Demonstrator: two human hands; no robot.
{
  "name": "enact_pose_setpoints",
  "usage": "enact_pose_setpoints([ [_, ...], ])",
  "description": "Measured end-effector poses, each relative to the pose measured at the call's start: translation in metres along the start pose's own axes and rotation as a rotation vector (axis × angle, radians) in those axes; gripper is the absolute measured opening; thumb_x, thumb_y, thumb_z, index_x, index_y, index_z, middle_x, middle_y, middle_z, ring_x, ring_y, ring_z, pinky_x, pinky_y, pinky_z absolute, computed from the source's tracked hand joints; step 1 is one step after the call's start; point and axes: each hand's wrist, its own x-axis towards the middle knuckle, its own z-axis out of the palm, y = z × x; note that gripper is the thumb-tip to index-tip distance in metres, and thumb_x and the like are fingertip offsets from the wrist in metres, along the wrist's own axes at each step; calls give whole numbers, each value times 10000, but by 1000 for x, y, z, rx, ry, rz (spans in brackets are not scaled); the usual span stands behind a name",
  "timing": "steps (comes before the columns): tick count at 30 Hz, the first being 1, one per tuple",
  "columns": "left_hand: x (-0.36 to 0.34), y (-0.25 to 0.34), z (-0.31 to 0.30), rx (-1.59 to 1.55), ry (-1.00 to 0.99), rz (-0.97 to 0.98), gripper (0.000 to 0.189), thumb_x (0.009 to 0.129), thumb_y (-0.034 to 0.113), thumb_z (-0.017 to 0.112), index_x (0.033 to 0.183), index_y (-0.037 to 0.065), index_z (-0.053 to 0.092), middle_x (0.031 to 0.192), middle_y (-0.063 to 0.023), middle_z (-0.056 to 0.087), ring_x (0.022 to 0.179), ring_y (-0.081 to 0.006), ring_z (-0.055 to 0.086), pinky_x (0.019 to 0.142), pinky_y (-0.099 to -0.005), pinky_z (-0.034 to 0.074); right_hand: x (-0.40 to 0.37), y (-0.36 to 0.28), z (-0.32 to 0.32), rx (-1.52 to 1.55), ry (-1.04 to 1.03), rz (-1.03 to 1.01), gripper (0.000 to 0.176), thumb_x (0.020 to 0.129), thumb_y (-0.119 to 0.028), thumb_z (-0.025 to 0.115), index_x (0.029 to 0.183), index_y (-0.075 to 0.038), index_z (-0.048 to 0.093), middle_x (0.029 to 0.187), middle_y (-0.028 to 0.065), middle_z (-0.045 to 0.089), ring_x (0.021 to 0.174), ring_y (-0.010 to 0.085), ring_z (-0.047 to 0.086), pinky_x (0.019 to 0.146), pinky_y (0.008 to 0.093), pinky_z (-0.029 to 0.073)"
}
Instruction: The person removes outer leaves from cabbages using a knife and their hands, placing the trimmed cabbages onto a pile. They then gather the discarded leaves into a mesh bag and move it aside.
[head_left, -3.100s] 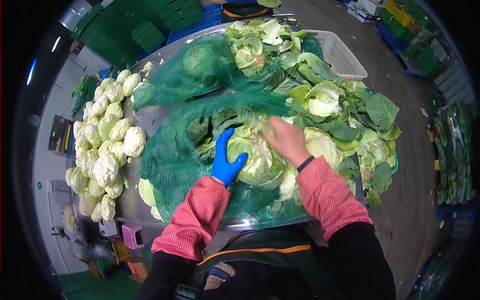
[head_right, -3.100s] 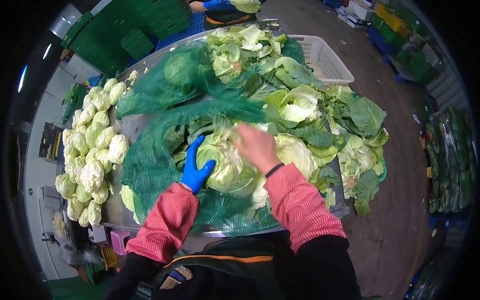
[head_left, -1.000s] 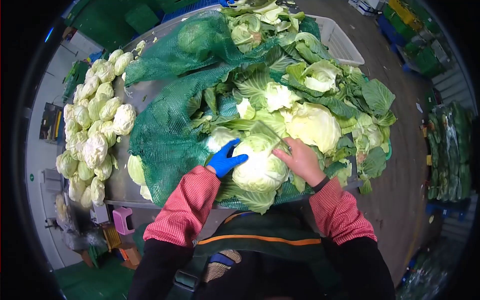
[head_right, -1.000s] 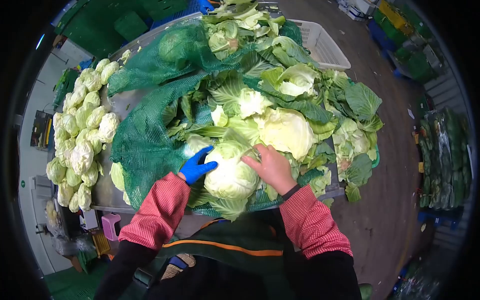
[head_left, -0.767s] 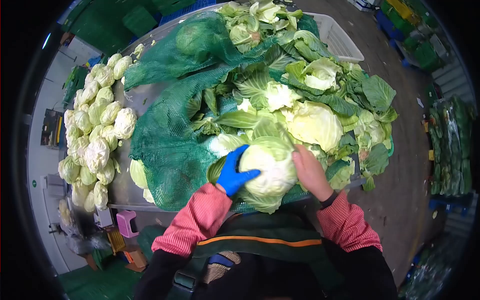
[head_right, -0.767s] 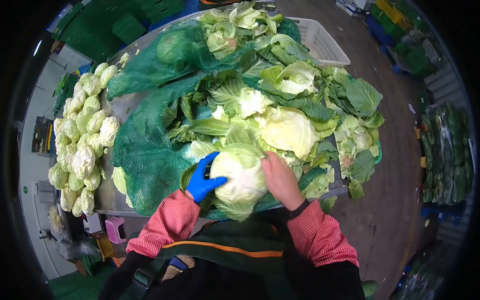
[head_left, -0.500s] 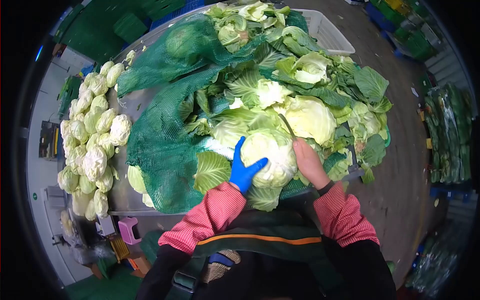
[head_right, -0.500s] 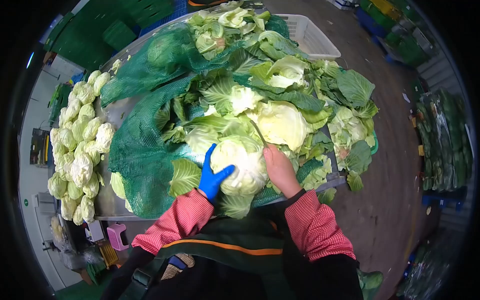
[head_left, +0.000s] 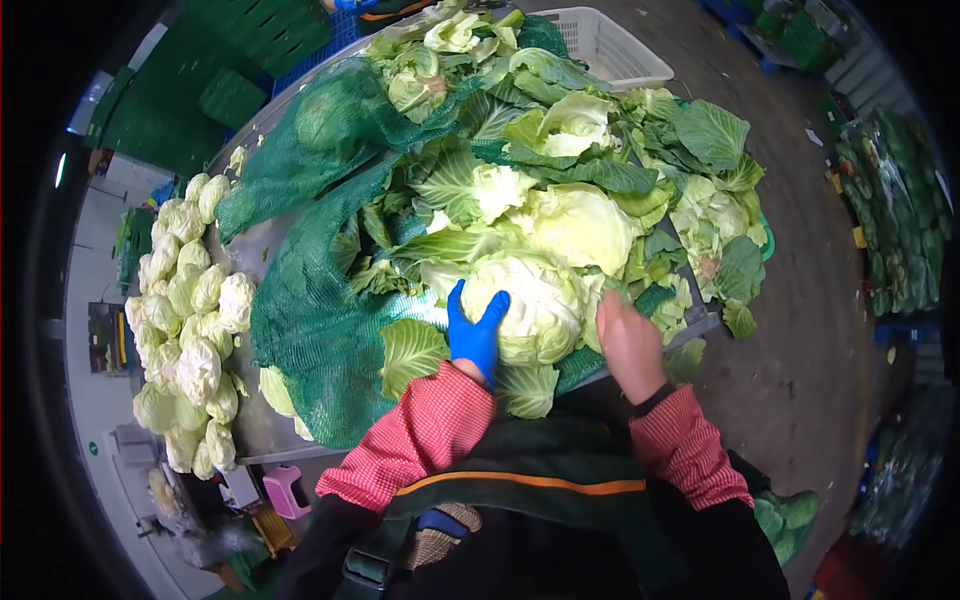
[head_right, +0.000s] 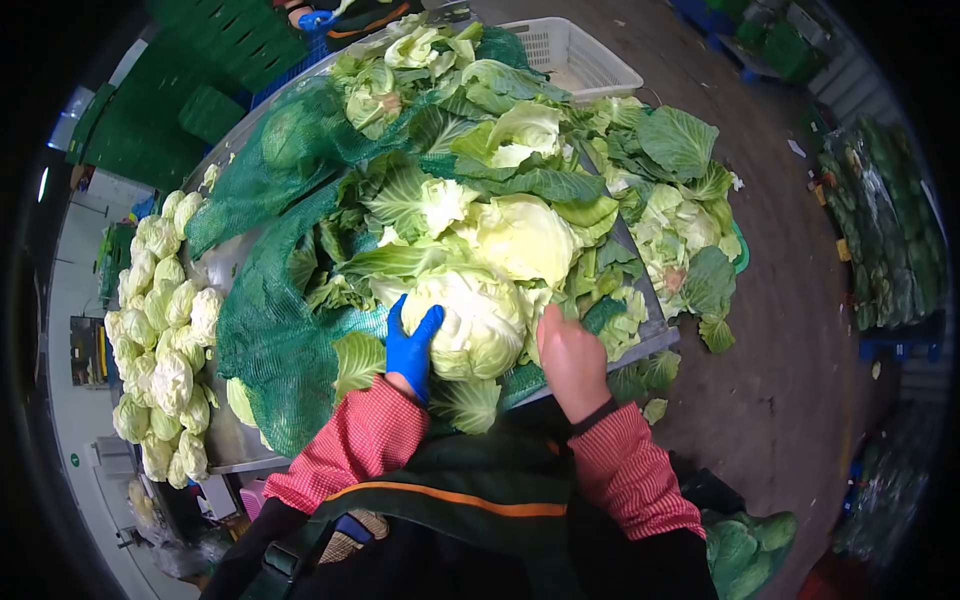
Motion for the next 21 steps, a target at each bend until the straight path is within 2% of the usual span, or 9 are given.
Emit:
enact_pose_setpoints([
  [1,-2,-3,1,52,-4,48,773,794,124,783,1425,61,341,1288,-149,533,1131,-252,555,954,-378,486,5,2,4,35,12,16,199,933,-245,564,876,-57,531,656,178,613,568,316,639,465,424,495],
  [4,-1,4,-7,-155,-80,-90,733,817,108,757,1418,44,342,1291,-157,524,1148,-250,543,961,-378,482,12,7,-4,476,-115,-25,227,938,-267,555,976,-44,544,671,187,618,621,338,651,509,449,504],
  [5,6,-3,-17,-177,-152,-91,620,855,79,695,1391,74,385,1263,-134,552,1116,-270,576,926,-401,514,15,4,-9,444,-72,-34,235,935,-271,557,993,-44,549,671,188,619,632,348,649,528,458,504],
  [8,7,-9,-24,-116,-160,-33,616,857,79,694,1389,73,384,1268,-131,546,1130,-262,569,943,-394,505,28,-27,-27,317,22,-81,248,921,-275,563,1019,-48,565,686,195,627,657,375,643,573,477,502],
  [10,3,-11,-27,-45,-184,37,674,851,83,702,1420,55,342,1308,-149,515,1177,-262,537,981,-386,475,45,-34,-13,188,39,-161,236,908,-268,568,1005,-53,575,717,203,639,666,390,638,588,481,498],
  [13,0,-19,-37,103,-192,183,750,828,94,727,1446,32,307,1339,-173,489,1222,-269,502,1018,-384,439,80,-17,11,190,-54,-97,219,876,-248,581,962,-47,586,748,216,645,689,410,631,616,496,496],
  [16,-1,-15,-45,-308,-220,-87,739,815,71,724,1445,60,338,1327,-159,507,1213,-280,513,1026,-410,435,107,11,41,215,-31,58,193,862,-222,569,928,-41,582,739,219,642,698,418,628,623,504,496],
  [17,2,-15,-49,-392,-217,-169,675,840,124,694,1437,97,378,1329,-148,524,1209,-306,530,1034,-454,429,108,16,43,240,-28,79,188,859,-218,567,918,-40,580,733,220,641,702,422,627,629,508,495],
  [21,1,4,-72,-769,-274,-427,607,913,329,583,1427,63,398,1413,-161,483,1274,-337,490,1070,-508,389,108,15,28,233,-43,124,176,848,-197,559,888,-26,572,727,237,634,725,439,621,644,514,492],
])
